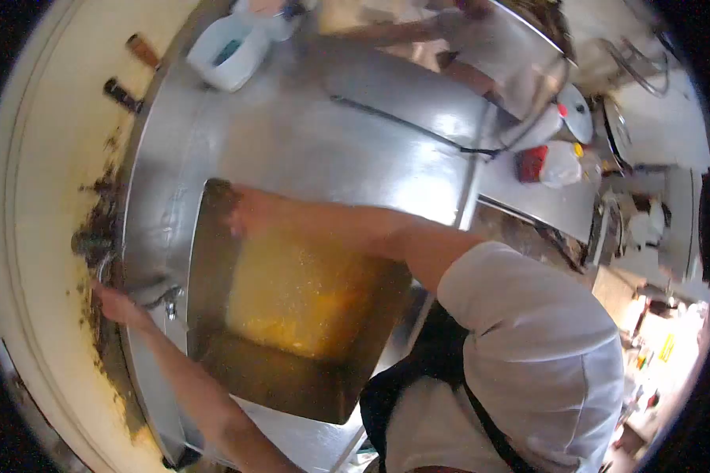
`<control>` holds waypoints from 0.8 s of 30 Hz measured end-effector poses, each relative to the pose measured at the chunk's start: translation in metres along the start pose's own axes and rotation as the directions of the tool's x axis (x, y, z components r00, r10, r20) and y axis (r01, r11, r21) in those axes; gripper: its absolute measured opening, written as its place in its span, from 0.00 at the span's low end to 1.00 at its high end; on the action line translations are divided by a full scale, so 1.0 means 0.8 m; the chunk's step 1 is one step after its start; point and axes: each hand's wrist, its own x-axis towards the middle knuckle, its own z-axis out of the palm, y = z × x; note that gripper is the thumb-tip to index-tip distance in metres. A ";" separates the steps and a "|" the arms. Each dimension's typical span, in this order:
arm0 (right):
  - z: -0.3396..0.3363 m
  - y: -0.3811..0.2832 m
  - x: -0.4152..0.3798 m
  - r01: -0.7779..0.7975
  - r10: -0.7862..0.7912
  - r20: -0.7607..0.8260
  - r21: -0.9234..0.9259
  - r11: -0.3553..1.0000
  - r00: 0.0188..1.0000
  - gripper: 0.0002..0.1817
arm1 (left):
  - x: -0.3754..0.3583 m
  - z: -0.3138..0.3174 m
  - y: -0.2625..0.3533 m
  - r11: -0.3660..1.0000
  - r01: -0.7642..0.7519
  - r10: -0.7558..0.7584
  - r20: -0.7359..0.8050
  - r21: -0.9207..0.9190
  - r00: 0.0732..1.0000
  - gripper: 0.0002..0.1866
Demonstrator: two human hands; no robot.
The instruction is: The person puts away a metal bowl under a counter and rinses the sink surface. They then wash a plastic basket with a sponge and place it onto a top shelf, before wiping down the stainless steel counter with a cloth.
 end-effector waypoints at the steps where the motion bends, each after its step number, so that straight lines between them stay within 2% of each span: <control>1: -0.011 -0.031 -0.033 -0.169 0.153 0.157 0.097 0.981 0.976 0.20 | 0.002 0.000 0.015 0.989 0.084 -0.080 0.035 -0.119 0.996 0.34; 2: -0.027 -0.056 -0.067 -0.347 0.295 0.273 0.166 0.923 0.916 0.17 | 0.006 -0.006 0.031 0.958 0.171 -0.157 0.081 -0.231 0.984 0.33; 3: -0.005 -0.061 -0.111 -0.273 0.269 0.052 0.277 0.921 0.962 0.15 | 0.011 -0.017 0.044 0.906 0.263 -0.230 0.136 -0.330 0.964 0.32; 5: -0.077 -0.108 -0.193 -0.466 0.463 0.096 0.349 0.813 0.881 0.13 | 0.000 -0.039 0.063 0.741 0.461 -0.369 0.277 -0.488 0.887 0.30; 7: -0.129 -0.145 -0.272 -0.552 0.688 0.037 0.629 0.548 0.725 0.14 | -0.019 -0.065 0.091 0.767 0.446 -0.400 0.200 -0.462 0.895 0.30; 9: -0.210 -0.196 -0.318 -0.645 0.726 -0.105 0.388 0.659 0.679 0.15 | -0.036 -0.101 0.132 0.786 0.423 -0.426 0.101 -0.452 0.899 0.31; 11: -0.256 -0.210 -0.385 -0.746 0.792 -0.083 0.288 0.601 0.605 0.13 | -0.059 -0.135 0.187 0.802 0.400 -0.447 -0.001 -0.443 0.895 0.32; 13: -0.313 -0.221 -0.429 -0.774 0.909 -0.228 0.477 0.417 0.349 0.11 | -0.113 -0.155 0.247 0.910 0.207 -0.285 -0.180 -0.359 0.942 0.35; 14: -0.342 -0.208 -0.445 -0.812 0.913 -0.345 0.454 0.366 0.219 0.12 | -0.134 -0.148 0.289 0.857 0.212 -0.296 -0.110 -0.470 0.949 0.36; 15: -0.372 -0.194 -0.461 -0.843 0.890 -0.449 0.444 0.304 0.084 0.13 | -0.175 -0.116 0.336 0.830 0.014 -0.139 -0.182 -0.558 0.973 0.37; 16: -0.405 -0.188 -0.458 -0.809 0.845 -0.527 0.453 0.373 0.095 0.15 | -0.216 -0.085 0.384 0.756 -0.179 0.022 -0.249 -0.629 0.968 0.38; 17: -0.434 -0.179 -0.448 -0.774 0.796 -0.597 0.457 0.439 0.098 0.17 | -0.258 -0.082 0.448 0.569 -0.216 0.158 -0.152 -0.794 0.976 0.38; 18: -0.449 -0.153 -0.448 -0.685 0.767 -0.619 0.486 0.543 0.169 0.20 | -0.296 -0.098 0.518 0.373 -0.099 0.284 0.012 -0.923 0.959 0.39; 19: -0.465 -0.125 -0.442 -0.580 0.721 -0.650 0.500 0.643 0.240 0.23 | -0.334 -0.116 0.579 0.225 0.056 0.387 0.142 -0.973 0.911 0.40; 20: -0.476 -0.101 -0.433 -0.558 0.735 -0.625 0.523 0.644 0.263 0.28 | -0.361 -0.131 0.632 0.123 0.198 0.471 0.233 -0.972 0.851 0.40; 21: -0.488 -0.079 -0.422 -0.536 0.746 -0.602 0.545 0.645 0.287 0.33 | -0.378 -0.144 0.680 0.049 0.312 0.525 0.290 -0.949 0.800 0.41; 23: -0.494 -0.044 -0.393 -0.395 0.794 -0.547 0.690 0.607 0.265 0.44 | -0.386 -0.156 0.764 -0.045 0.444 0.568 0.343 -0.895 0.748 0.44; 24: -0.490 -0.024 -0.388 -0.444 0.783 -0.534 0.646 0.621 0.318 0.47 | -0.383 -0.158 0.797 -0.066 0.473 0.564 0.358 -0.879 0.744 0.45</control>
